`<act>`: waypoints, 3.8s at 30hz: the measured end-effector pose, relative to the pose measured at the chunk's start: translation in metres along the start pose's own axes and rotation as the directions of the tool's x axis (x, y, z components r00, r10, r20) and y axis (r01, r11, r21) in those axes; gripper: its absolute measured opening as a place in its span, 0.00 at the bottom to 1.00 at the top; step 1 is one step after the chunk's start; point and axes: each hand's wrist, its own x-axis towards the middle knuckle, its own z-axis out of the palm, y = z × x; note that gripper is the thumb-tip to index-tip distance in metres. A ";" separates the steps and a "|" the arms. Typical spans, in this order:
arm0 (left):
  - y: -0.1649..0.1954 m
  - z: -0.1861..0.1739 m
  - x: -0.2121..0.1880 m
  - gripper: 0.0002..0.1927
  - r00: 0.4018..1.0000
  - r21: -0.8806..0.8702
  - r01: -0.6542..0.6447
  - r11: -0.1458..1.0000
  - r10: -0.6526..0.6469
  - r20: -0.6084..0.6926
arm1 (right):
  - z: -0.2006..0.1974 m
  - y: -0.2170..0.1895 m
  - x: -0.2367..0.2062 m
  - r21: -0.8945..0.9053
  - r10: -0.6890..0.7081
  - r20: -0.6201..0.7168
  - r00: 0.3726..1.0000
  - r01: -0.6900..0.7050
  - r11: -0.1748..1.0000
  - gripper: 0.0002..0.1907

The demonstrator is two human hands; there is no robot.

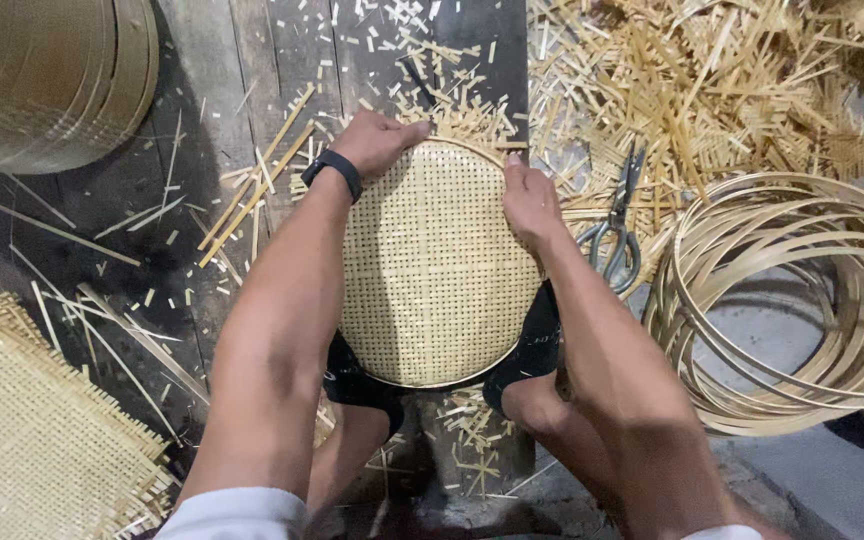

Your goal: The person sits on the floor assembling bamboo steamer trays. They press a square woven bamboo mat into a round bamboo ring, trim the protruding mat edges with scissors, tap the ring to seat the mat, and stack the finished round trays with completed ones nearby.

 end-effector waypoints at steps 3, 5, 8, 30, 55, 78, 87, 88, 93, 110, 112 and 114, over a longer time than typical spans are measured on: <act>0.007 -0.001 0.000 0.29 0.998 -0.002 -0.051 0.999 0.051 -0.021 | -0.002 -0.002 0.005 0.017 -0.040 0.025 0.999 0.039 0.999 0.35; 0.009 -0.002 0.003 0.29 0.997 0.009 -0.063 0.998 0.063 -0.044 | -0.004 -0.002 0.006 0.092 -0.048 0.045 0.998 0.044 0.995 0.35; 0.003 0.000 0.007 0.28 1.000 0.029 -0.020 0.999 0.020 -0.019 | -0.006 0.001 0.006 0.109 -0.044 0.066 0.997 0.037 0.993 0.35; -0.025 0.001 -0.016 0.26 0.721 0.219 -0.493 0.842 0.536 -0.439 | -0.001 -0.006 0.015 0.094 -0.368 -0.040 0.929 0.370 0.924 0.20; -0.126 -0.001 -0.101 0.37 0.831 -0.219 0.024 0.976 -0.141 -0.537 | 0.114 0.015 -0.250 -0.603 -0.925 0.241 0.293 0.792 0.094 0.36; -0.114 -0.001 -0.262 0.21 0.708 -0.272 -0.087 0.958 -0.133 -0.693 | -0.195 -0.055 -0.237 -0.430 -0.154 0.259 0.953 0.257 0.865 0.21; -0.103 0.031 -0.164 0.29 0.804 -0.989 -0.127 0.071 -0.576 -0.144 | -0.034 0.013 -0.106 -0.047 -0.610 -0.182 0.772 0.612 0.789 0.37; -0.103 0.036 -0.163 0.27 0.821 -0.986 -0.152 0.072 -0.546 -0.166 | -0.028 0.010 -0.103 0.156 -0.209 -0.192 0.959 0.240 0.958 0.34; -0.094 0.034 -0.180 0.24 0.888 -0.932 -0.357 0.070 -0.284 -0.362 | -0.044 0.013 -0.119 0.736 0.104 -0.198 0.975 0.078 0.673 0.28; -0.137 0.077 -0.171 0.27 0.889 -0.865 -0.024 0.502 -0.385 -0.248 | -0.030 0.103 -0.117 0.002 -0.280 -0.380 0.881 0.303 0.953 0.28; -0.119 0.103 -0.182 0.35 0.646 -0.301 -0.136 0.944 -0.147 -0.749 | -0.034 0.082 -0.122 -0.181 -0.421 -0.374 0.826 0.381 0.907 0.28; -0.092 0.141 -0.191 0.48 0.620 0.002 0.081 0.997 -0.048 -0.783 | -0.040 0.048 -0.121 -0.218 -0.556 -0.190 0.809 0.517 0.828 0.34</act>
